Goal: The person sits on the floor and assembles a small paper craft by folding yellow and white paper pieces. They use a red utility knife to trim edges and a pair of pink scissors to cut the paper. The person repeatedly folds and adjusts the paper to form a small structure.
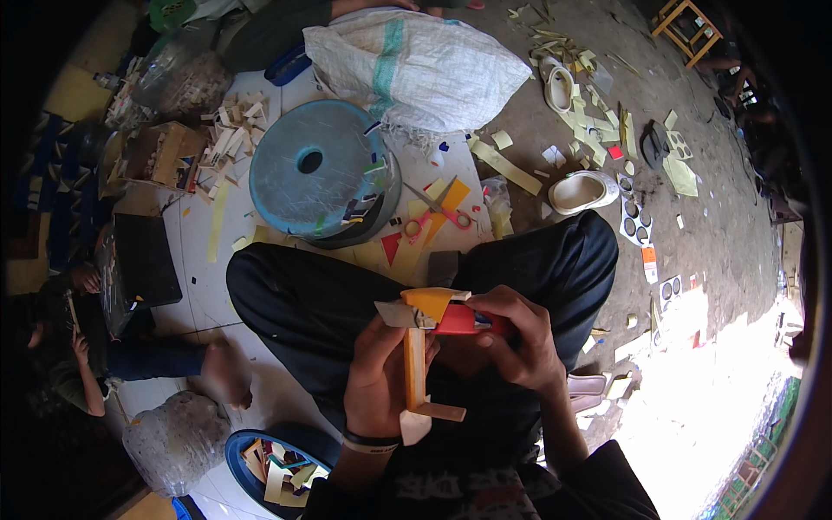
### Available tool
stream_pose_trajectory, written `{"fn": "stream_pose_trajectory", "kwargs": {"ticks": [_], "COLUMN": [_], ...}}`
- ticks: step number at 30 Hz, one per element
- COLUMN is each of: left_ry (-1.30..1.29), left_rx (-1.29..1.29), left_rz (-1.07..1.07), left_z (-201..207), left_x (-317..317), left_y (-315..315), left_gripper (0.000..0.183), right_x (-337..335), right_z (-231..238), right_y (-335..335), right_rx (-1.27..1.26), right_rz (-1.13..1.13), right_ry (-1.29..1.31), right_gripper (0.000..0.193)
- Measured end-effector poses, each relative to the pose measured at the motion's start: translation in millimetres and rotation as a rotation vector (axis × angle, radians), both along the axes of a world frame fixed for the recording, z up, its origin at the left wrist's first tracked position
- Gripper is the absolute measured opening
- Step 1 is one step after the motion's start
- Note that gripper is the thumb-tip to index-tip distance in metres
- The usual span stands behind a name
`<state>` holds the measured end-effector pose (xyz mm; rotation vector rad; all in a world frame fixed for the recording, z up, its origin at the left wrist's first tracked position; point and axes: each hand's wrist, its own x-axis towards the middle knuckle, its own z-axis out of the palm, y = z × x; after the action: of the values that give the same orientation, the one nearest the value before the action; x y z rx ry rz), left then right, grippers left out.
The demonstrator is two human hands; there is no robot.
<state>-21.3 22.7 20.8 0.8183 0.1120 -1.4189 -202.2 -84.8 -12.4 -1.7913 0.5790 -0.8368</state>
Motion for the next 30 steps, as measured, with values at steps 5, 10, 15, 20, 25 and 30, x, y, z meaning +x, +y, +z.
{"fn": "stream_pose_trajectory", "kwargs": {"ticks": [5, 10, 15, 20, 25, 30], "left_ry": [0.045, 0.114, 0.123, 0.075, 0.114, 0.173], "left_rx": [0.044, 0.071, 0.034, 0.008, -0.022, -0.047], "left_rz": [0.016, 0.026, 0.040, 0.028, 0.019, -0.005], "left_z": [8, 15, 15, 14, 13, 13], "left_x": [-1, -2, -4, -5, -5, -4], "left_y": [-3, -2, -2, 0, 3, 5], "left_gripper": [0.040, 0.044, 0.044, 0.042, 0.041, 0.041], "right_x": [-2, -4, -3, -3, -4, -5], "right_z": [-1, -2, -1, 1, 2, 3], "right_y": [1, 2, 2, 2, -1, -2], "right_rx": [0.023, 0.021, 0.007, -0.001, 0.006, 0.026], "right_rz": [0.007, 0.027, 0.009, -0.009, 0.008, 0.024], "right_ry": [0.011, -0.036, -0.062, -0.063, -0.094, -0.107], "right_gripper": [0.044, 0.043, 0.043, 0.043, 0.043, 0.045]}}
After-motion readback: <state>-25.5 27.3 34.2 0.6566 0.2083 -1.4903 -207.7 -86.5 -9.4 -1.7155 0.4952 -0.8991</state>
